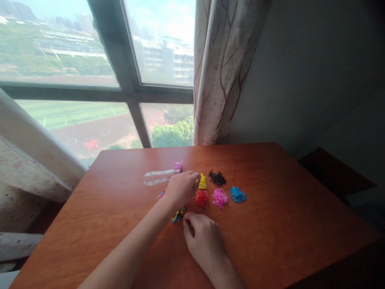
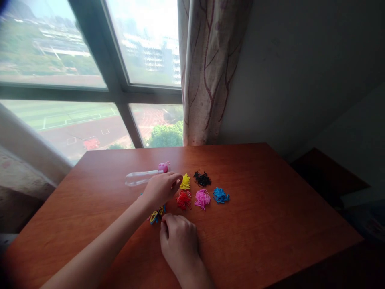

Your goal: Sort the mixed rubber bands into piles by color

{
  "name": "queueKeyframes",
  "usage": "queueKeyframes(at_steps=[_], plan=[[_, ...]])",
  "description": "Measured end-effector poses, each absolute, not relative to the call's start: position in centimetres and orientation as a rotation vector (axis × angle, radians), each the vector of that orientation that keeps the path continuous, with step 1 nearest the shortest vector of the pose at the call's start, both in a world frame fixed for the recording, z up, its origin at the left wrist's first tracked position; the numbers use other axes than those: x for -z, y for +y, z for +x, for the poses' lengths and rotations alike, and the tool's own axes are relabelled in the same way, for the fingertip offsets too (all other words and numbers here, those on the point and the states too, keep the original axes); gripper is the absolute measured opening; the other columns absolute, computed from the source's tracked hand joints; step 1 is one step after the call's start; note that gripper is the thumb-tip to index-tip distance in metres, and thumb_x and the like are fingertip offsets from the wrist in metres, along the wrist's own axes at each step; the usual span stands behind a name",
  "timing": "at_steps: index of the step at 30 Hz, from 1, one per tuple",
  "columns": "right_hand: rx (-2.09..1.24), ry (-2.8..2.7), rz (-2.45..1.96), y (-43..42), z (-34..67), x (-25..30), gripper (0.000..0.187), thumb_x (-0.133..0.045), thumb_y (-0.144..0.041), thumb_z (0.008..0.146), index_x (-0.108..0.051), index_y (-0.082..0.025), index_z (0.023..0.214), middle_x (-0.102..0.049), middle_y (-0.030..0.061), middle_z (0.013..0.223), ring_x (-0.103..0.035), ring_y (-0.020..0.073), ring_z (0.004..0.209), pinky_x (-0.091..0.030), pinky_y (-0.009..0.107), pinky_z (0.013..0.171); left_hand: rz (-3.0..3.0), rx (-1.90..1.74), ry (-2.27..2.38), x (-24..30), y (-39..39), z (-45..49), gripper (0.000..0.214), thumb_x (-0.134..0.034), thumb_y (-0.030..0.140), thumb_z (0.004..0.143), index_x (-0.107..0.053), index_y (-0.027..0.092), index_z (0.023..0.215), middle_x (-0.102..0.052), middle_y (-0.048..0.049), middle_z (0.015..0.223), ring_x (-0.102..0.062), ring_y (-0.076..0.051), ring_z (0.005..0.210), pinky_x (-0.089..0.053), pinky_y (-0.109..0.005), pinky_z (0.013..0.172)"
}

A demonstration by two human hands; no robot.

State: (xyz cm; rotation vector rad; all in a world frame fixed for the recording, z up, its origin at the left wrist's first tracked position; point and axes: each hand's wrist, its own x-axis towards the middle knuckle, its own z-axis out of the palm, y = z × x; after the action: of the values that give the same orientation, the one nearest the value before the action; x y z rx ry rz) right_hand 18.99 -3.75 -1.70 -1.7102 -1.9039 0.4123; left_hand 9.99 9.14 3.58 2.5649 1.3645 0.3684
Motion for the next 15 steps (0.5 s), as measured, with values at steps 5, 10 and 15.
queueKeyframes(at_steps=[5, 10, 15], plan=[[-0.391, -1.922, -1.724, -3.7, 19.0, 1.5, 0.016, -0.055, -0.009, 0.083, -0.062, -0.023, 0.08, -0.066, -0.0029, 0.071, -0.062, 0.0134, 0.067, -0.028, 0.024, 0.06, 2.564, -0.317, 1.386, -3.3, 9.7, 10.9, 0.019, -0.05, 0.026, 0.091, -0.068, 0.021, 0.097, -0.074, -0.0079, 0.095, -0.068, -0.021, 0.08, -0.045, -0.026, 0.065], [-0.383, -1.921, -1.707, -3.7, 19.1, 1.5, 0.017, -0.055, -0.009, 0.083, -0.062, -0.024, 0.08, -0.066, -0.0032, 0.071, -0.061, 0.0131, 0.068, -0.029, 0.024, 0.06, 2.567, -0.313, 1.405, -3.5, 9.2, 9.9, 0.021, -0.05, 0.027, 0.091, -0.067, 0.023, 0.102, -0.074, -0.0055, 0.092, -0.068, -0.019, 0.079, -0.044, -0.025, 0.065], [-0.408, -1.913, -1.71, -3.7, 19.1, 1.4, 0.017, -0.054, -0.009, 0.084, -0.062, -0.024, 0.082, -0.066, -0.0031, 0.073, -0.061, 0.0136, 0.068, -0.029, 0.025, 0.061, 2.564, -0.319, 1.422, -4.0, 7.5, 6.9, 0.021, -0.046, 0.026, 0.093, -0.066, 0.023, 0.092, -0.073, -0.0031, 0.087, -0.067, -0.018, 0.075, -0.04, -0.023, 0.061]])
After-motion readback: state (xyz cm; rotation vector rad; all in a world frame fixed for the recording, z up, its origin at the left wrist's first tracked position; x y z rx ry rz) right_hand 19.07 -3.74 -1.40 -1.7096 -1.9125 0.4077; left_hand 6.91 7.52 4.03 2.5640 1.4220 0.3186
